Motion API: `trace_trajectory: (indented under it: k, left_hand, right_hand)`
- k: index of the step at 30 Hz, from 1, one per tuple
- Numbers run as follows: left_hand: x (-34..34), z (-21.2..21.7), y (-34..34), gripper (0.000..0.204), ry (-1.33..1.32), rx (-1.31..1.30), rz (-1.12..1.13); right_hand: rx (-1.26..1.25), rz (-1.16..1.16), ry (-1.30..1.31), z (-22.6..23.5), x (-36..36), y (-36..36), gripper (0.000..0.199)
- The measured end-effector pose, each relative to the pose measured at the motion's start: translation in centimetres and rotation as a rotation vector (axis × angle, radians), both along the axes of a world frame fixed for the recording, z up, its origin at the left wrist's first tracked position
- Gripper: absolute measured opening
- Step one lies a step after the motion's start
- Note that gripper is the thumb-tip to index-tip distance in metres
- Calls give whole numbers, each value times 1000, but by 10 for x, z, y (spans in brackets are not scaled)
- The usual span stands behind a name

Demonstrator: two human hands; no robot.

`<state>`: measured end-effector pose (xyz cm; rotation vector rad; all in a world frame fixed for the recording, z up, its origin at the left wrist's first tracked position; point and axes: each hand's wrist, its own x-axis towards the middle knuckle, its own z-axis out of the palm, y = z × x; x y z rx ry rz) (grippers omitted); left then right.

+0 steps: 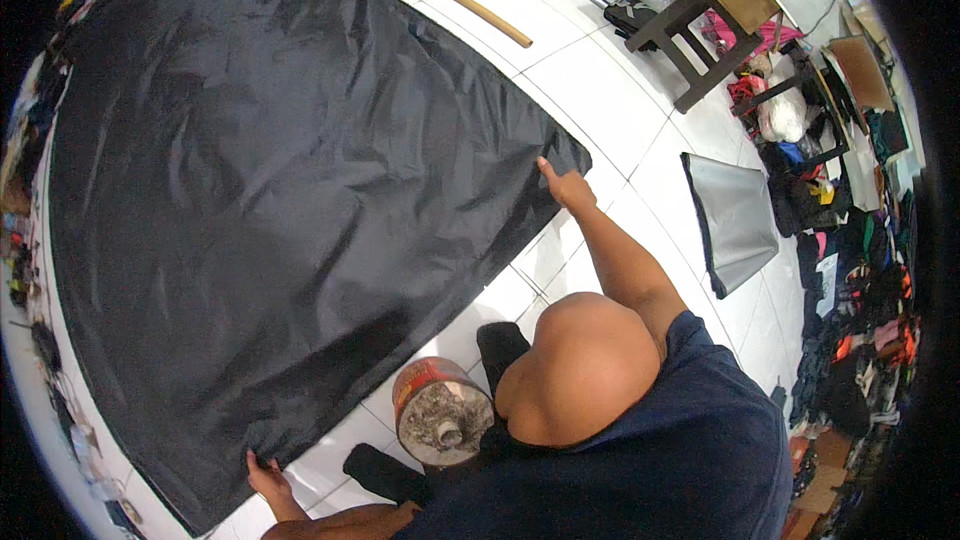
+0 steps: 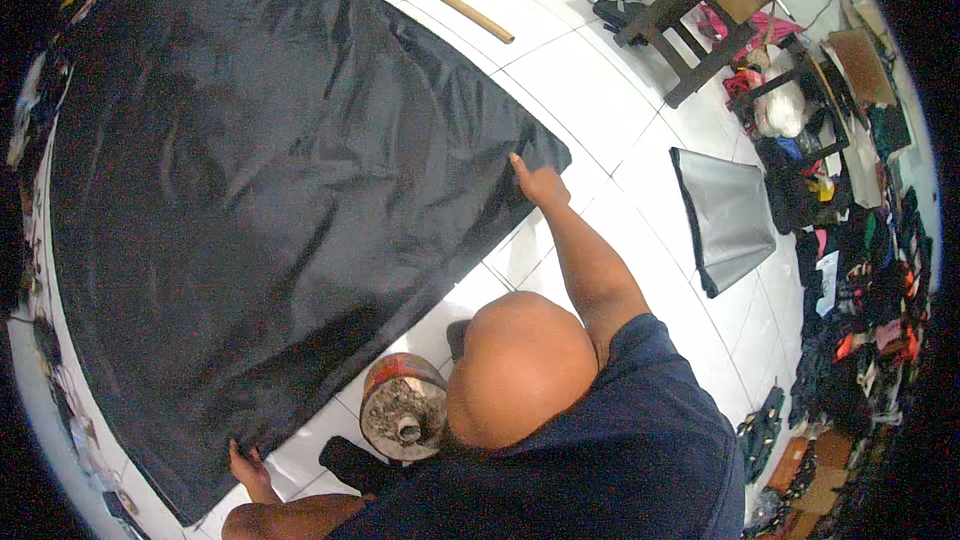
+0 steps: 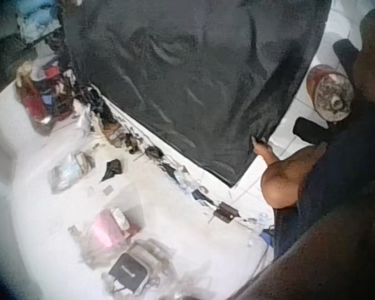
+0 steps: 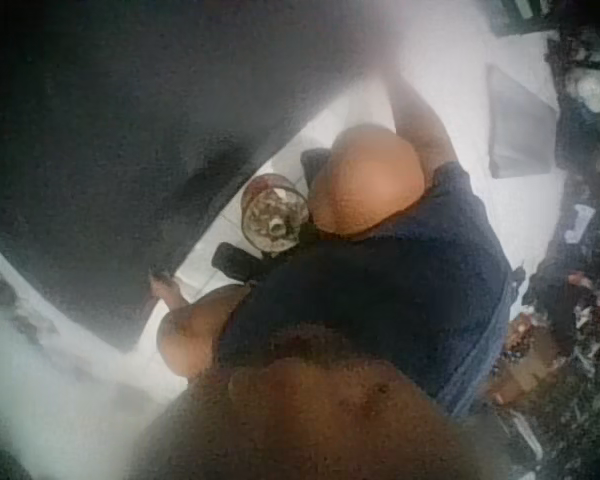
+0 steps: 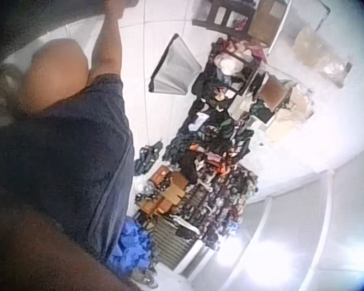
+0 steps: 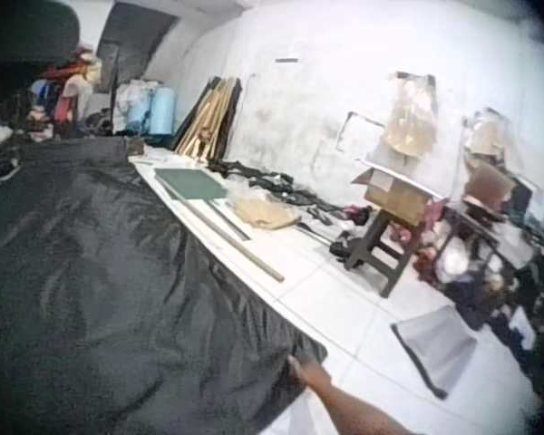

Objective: The person picks up blue tote bags from a pile, folds them neatly, and stacks them. The person then sits on the floor and spreads out a large black fabric sheet.

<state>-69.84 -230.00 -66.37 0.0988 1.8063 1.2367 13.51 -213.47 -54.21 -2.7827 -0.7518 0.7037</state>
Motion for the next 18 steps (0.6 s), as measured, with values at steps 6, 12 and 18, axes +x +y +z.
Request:
trace_trajectory:
  k: [6,12,18]
  left_hand:
    - [14,10,10,51,15,86,12]
    - [8,25,4,47,687,-59,-839]
    - [4,30,8,55,550,-44,-733]
  right_hand:
    - [356,-98,605,-34,-6,35,65]
    - [1048,-497,1521,-13,0,50,34]
    - [1267,-527,1200,-47,71,60,30]
